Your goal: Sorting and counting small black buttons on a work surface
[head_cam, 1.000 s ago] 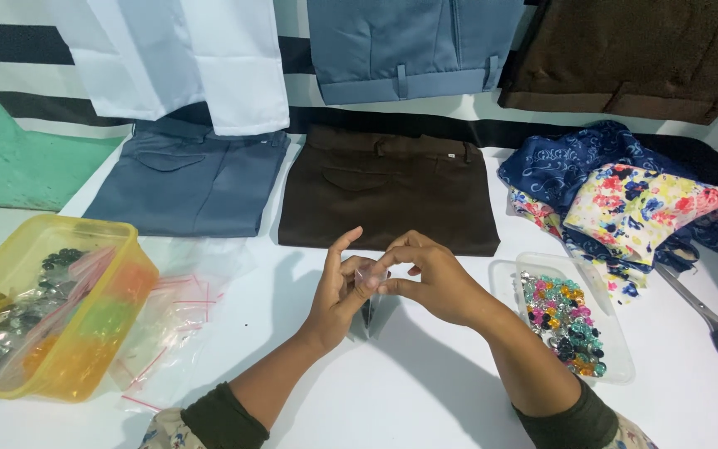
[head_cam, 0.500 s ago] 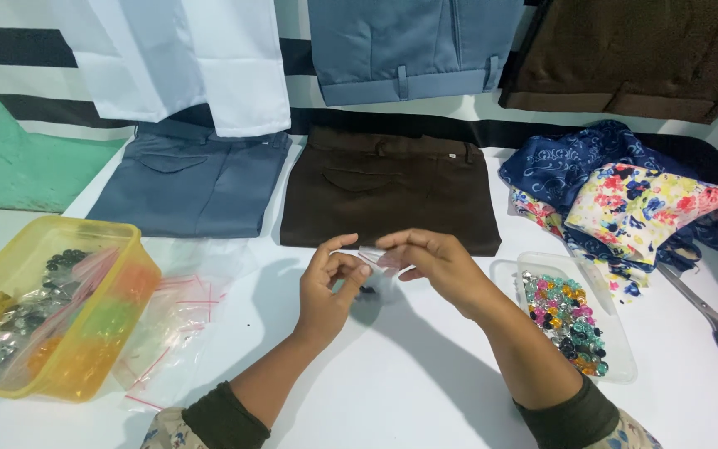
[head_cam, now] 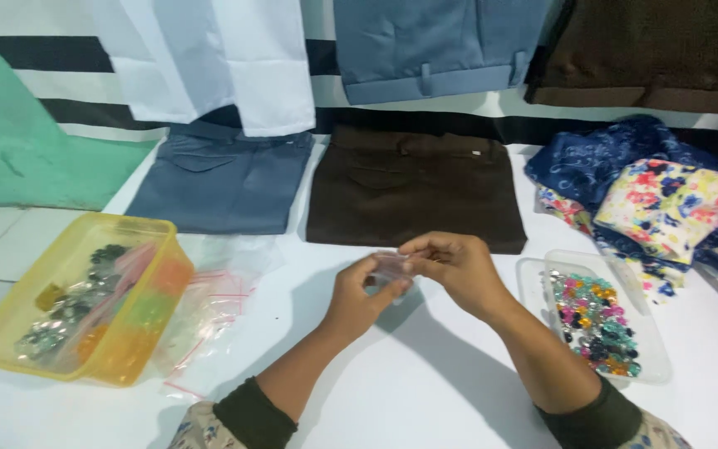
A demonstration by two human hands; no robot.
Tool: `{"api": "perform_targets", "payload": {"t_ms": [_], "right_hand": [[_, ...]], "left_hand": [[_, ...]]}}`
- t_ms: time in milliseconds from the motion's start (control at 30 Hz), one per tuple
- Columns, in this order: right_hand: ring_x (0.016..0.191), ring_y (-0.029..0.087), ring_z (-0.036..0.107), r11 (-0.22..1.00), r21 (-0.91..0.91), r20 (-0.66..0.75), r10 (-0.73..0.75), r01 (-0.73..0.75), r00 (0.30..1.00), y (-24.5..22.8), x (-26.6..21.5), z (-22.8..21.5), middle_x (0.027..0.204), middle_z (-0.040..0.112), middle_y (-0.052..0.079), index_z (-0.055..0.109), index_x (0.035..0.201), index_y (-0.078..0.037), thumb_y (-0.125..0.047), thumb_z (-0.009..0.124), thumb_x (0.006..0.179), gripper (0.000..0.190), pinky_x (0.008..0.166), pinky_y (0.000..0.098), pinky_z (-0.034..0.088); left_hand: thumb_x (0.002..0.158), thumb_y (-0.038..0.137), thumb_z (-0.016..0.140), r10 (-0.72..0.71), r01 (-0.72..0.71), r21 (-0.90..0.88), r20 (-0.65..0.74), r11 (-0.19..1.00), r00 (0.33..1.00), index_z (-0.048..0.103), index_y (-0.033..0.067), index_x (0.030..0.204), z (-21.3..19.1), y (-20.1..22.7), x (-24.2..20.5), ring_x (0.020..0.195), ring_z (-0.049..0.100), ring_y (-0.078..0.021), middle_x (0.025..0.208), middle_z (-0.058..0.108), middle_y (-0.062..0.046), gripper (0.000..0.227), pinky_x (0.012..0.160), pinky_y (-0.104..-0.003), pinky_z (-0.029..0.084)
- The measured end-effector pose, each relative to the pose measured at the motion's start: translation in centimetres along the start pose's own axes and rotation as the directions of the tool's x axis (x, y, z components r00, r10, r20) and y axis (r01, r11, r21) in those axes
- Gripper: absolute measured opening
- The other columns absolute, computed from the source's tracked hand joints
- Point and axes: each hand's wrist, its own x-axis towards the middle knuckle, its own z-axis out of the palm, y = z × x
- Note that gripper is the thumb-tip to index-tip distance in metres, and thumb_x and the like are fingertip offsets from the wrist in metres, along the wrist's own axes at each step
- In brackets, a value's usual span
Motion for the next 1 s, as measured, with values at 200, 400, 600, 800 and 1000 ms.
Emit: {"api": "perform_targets", "payload": {"t_ms": [200,400,600,800,1000], "right_hand": [[0.074,0.022,0.076,0.997,-0.071,-0.034,0.027,-0.030,0.999,-2.3,-0.7,0.5,0.077,0.078,0.017,0.080,0.104,0.001,0.005,0.079,0.079,0.025,0.074,0.0306,0.061],[0.073,0.022,0.077,1.000,-0.008,0.018,0.007,-0.007,1.000,-3.6,-0.9,3.4,0.076,0.078,0.017,0.081,0.105,0.000,0.002,0.081,0.079,0.026,0.074,0.0313,0.062],[0.072,0.016,0.068,0.971,0.204,0.235,-0.175,0.128,0.956,-2.7,0.7,7.9,0.079,0.076,0.013,0.070,0.122,-0.002,0.007,0.073,0.082,0.040,0.067,0.0290,0.057],[0.074,0.013,0.064,0.961,0.253,0.371,-0.203,0.112,0.906,-7.7,-0.1,15.2,0.081,0.065,0.007,0.063,0.125,-0.011,-0.006,0.073,0.090,0.036,0.070,0.0268,0.054],[0.077,0.026,0.073,0.871,0.066,0.131,-0.491,0.486,0.861,-9.1,3.6,26.0,0.085,0.074,0.013,0.077,0.103,-0.010,0.002,0.075,0.082,0.024,0.065,0.0316,0.063]], "left_hand": [[0.085,0.018,0.084,-0.110,0.110,0.013,0.056,0.994,0.992,0.082,0.0127,0.097,-3.0,2.4,-0.8,0.068,0.066,-0.0054,0.075,0.076,0.000,0.013,0.066,-0.021,0.058],[0.083,0.020,0.085,-0.202,0.200,0.055,0.027,0.978,0.979,0.080,0.0149,0.104,-7.1,5.7,-3.0,0.072,0.070,-0.0074,0.087,0.080,-0.002,0.023,0.070,-0.021,0.060],[0.085,0.017,0.076,-0.049,0.095,0.234,-0.196,0.968,0.979,0.069,0.0159,0.115,-11.9,7.6,-8.0,0.089,0.078,-0.0089,0.095,0.079,0.000,0.031,0.082,-0.025,0.063],[0.080,0.012,0.081,-0.309,0.380,0.133,-0.374,0.915,0.875,0.065,0.0201,0.129,-20.2,10.7,-9.8,0.072,0.079,-0.0108,0.094,0.079,-0.001,0.052,0.065,-0.021,0.056],[0.085,0.008,0.079,-0.030,0.275,0.389,-0.532,0.879,0.846,0.056,0.0071,0.130,-30.4,13.0,-5.5,0.087,0.076,-0.0333,0.101,0.076,-0.020,0.050,0.076,-0.045,0.060]]}}
